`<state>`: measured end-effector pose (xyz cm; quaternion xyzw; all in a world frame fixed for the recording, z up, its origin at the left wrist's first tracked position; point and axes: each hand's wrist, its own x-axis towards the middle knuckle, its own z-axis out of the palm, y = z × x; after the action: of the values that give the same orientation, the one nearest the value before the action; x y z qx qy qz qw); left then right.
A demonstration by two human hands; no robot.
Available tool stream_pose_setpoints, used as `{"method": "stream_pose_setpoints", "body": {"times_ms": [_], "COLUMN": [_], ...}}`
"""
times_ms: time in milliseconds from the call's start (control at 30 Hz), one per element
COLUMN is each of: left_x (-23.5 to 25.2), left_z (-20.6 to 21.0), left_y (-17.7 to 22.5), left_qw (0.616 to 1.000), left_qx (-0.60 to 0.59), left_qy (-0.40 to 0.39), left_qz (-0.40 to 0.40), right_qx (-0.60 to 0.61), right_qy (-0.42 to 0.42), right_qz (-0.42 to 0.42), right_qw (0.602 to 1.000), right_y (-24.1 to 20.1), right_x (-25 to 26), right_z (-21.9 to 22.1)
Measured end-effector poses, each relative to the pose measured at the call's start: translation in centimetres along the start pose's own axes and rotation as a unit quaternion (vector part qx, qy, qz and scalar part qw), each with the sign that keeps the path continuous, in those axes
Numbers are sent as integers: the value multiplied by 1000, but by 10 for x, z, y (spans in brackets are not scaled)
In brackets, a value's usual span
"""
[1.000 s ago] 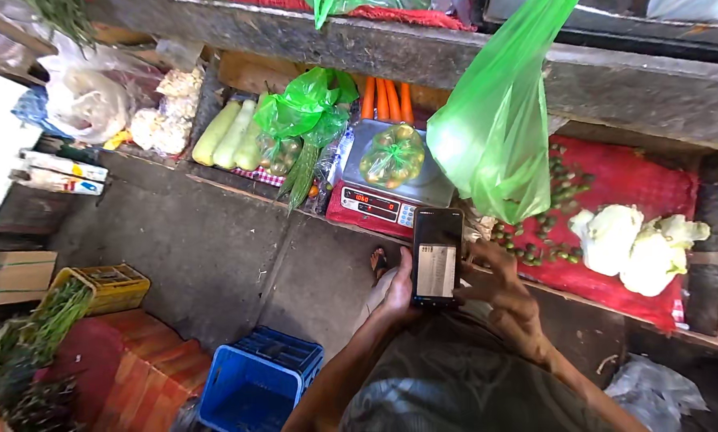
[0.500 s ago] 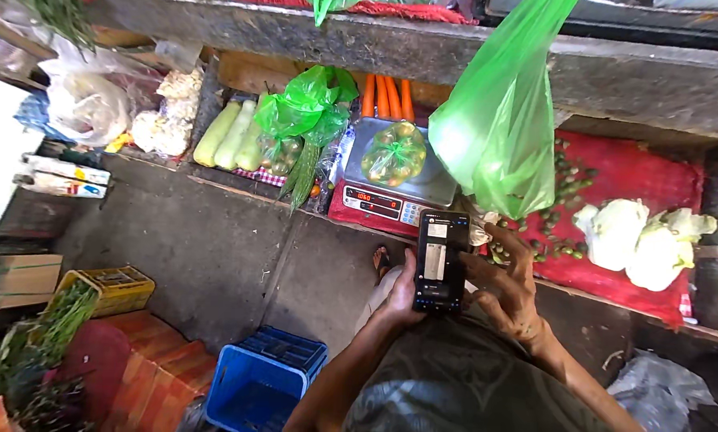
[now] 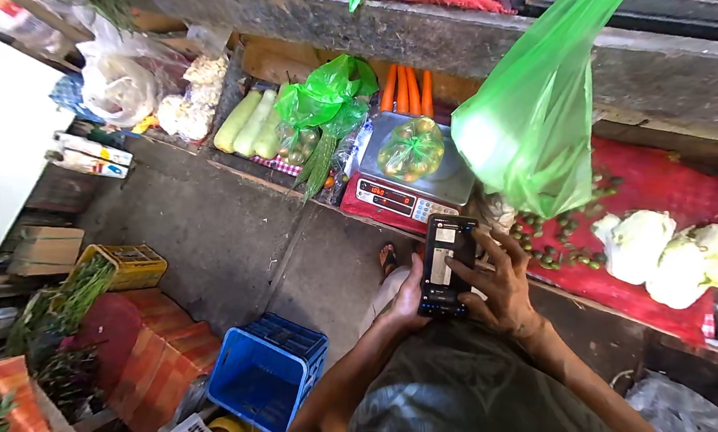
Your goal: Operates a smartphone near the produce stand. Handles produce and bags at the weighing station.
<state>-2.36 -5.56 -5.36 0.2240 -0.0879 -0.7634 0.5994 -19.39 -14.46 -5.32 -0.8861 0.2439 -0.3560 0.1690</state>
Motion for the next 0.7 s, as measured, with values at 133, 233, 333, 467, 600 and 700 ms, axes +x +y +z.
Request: {"method": "stream_pose_setpoints", "body": {"times_ms": [133, 233, 333, 467, 600, 700], "left_x": [-5, -7, -8, -10, -12, -13], "left_z": [-1, 1, 0, -2, -3, -2], "left_y": [-1, -2, -4, -7, -8, -9], "left_qw": [999, 999, 1000, 1000, 1000, 1000], "left_qx": [11, 19, 2, -1, 4, 3], "left_qy": [24, 33, 24, 20, 14, 16], "left_qz": [19, 21, 17, 11, 5, 7], "right_qx": [43, 50, 57, 64, 33, -10], "right_qy": [-32, -43, -41, -21, 5, 16], "right_qz": [-18, -33, -39, -46, -35, -35], "right_qw": [998, 997, 997, 997, 999, 999], "right_y": [-8, -13, -15, -18, -16, -15], "right_x": [-16, -21, -22, -15, -7, 1], "right_z": [2, 1, 0, -4, -7, -6]}}
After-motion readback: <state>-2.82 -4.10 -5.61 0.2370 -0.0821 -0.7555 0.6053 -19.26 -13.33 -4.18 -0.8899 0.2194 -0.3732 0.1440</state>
